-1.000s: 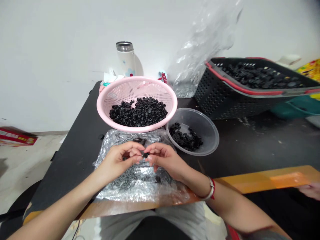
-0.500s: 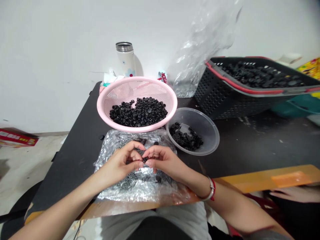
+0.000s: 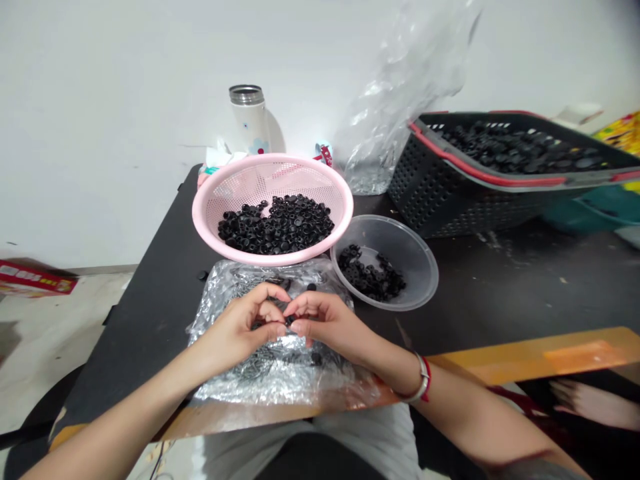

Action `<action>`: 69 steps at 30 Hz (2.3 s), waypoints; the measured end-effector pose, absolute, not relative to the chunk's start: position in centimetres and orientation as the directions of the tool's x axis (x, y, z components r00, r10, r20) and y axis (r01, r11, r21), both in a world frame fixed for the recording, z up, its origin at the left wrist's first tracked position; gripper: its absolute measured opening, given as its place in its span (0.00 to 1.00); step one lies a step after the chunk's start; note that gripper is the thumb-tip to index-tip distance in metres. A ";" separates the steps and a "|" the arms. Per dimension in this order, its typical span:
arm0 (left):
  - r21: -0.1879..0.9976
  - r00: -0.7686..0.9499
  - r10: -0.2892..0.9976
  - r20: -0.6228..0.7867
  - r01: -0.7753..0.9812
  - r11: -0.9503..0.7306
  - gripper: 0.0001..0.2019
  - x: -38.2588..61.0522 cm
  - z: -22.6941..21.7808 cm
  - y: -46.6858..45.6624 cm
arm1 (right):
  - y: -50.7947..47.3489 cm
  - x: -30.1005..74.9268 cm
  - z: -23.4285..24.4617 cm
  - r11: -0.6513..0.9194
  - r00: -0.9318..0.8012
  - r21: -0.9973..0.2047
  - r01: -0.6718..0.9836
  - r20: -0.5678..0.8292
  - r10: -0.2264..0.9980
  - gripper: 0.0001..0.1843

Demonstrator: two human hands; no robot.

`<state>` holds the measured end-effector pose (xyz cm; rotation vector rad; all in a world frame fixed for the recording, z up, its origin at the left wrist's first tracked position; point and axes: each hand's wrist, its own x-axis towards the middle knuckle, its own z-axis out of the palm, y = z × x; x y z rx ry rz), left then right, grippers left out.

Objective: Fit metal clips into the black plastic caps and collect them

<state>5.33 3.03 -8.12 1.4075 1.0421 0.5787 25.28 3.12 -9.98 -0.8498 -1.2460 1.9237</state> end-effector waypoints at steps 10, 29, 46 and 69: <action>0.952 0.479 0.845 -0.238 0.288 0.105 0.17 5.3 -7.8 3.1 | 3.0 25.3 -9.9 -0.290 -0.524 -0.938 -0.189 -0.153 0.838 0.11; 0.971 0.520 0.823 -0.230 0.065 0.230 0.16 5.6 -8.2 2.9 | 2.6 25.3 -9.4 0.078 -0.439 -0.996 -0.046 0.090 0.894 0.04; 0.980 0.401 0.906 -0.133 -0.081 0.180 0.14 6.4 -8.0 3.2 | 2.6 24.6 -10.1 -0.235 -0.474 -0.918 -0.321 -0.059 0.879 0.12; 0.135 0.578 0.800 -0.161 0.816 -0.562 0.06 8.2 -2.9 19.7 | 4.1 25.4 -10.7 -0.220 -0.477 -0.950 -0.221 -0.091 0.874 0.21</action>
